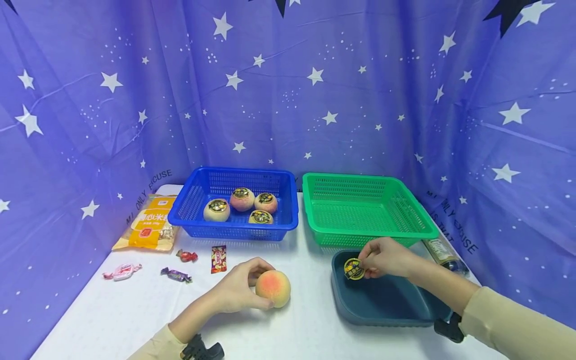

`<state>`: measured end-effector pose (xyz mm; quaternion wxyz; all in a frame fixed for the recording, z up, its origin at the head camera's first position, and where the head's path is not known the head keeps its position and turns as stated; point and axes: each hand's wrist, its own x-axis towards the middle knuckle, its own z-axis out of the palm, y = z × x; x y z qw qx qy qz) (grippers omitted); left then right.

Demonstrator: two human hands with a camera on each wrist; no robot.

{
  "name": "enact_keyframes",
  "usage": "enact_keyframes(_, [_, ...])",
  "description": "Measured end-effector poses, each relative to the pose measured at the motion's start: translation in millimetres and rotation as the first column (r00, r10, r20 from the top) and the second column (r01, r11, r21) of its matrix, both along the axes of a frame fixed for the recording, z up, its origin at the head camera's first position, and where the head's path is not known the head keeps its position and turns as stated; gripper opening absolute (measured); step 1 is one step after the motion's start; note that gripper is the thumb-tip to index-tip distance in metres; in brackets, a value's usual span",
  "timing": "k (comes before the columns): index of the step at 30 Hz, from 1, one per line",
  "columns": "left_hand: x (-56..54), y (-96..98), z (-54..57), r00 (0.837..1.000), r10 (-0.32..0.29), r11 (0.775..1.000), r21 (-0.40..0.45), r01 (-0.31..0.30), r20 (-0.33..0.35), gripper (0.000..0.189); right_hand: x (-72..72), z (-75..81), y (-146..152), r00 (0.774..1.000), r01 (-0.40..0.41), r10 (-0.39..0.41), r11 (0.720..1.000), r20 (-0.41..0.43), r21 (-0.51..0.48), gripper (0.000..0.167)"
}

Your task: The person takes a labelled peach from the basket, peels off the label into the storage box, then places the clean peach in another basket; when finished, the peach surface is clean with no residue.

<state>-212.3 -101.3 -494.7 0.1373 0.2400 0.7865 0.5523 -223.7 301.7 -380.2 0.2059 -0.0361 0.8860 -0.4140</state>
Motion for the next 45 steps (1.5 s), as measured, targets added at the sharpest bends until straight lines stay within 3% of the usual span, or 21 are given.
enact_keyframes(6, [1.3, -0.8, -1.1, 1.0, -0.004, 1.0, 0.009, 0.004, 0.007, 0.067, 0.8, -13.3, -8.4, 1.0, 0.01, -0.01, 1.0, 0.005, -0.017, 0.015])
enact_keyframes(17, [1.3, 1.6, -0.9, 1.0, -0.002, 1.0, 0.006, 0.002, -0.007, 0.068, 3.9, -18.5, -14.6, 0.998, 0.046, -0.043, 0.996, -0.046, 0.077, 0.008])
enact_keyframes(27, [0.9, 2.1, 2.3, 1.0, 0.001, 1.0, 0.007, -0.001, -0.007, 0.068, 10.7, -23.3, -11.4, 0.987, -0.023, 0.059, 0.971, -0.149, 0.236, 0.008])
enact_keyframes(32, [1.0, 1.1, 0.6, 1.0, 0.005, 1.0, 0.009, -0.005, -0.002, 0.067, 12.5, -12.0, -9.4, 0.979, -0.133, 0.17, 0.951, -0.111, 0.279, 0.011])
enact_keyframes(40, [1.7, 1.0, 1.0, 1.0, 0.009, 1.0, 0.007, -0.009, -0.007, 0.067, 16.7, 14.4, -4.6, 0.941, -0.333, 0.339, 0.909, 0.021, 0.252, 0.009])
enact_keyframes(45, [1.1, 2.1, 2.2, 1.0, 0.015, 1.0, 0.0, -0.015, -0.014, 0.068, 11.6, 32.9, 8.4, 0.934, -0.338, 0.351, 0.93, -0.071, 0.144, 0.017])
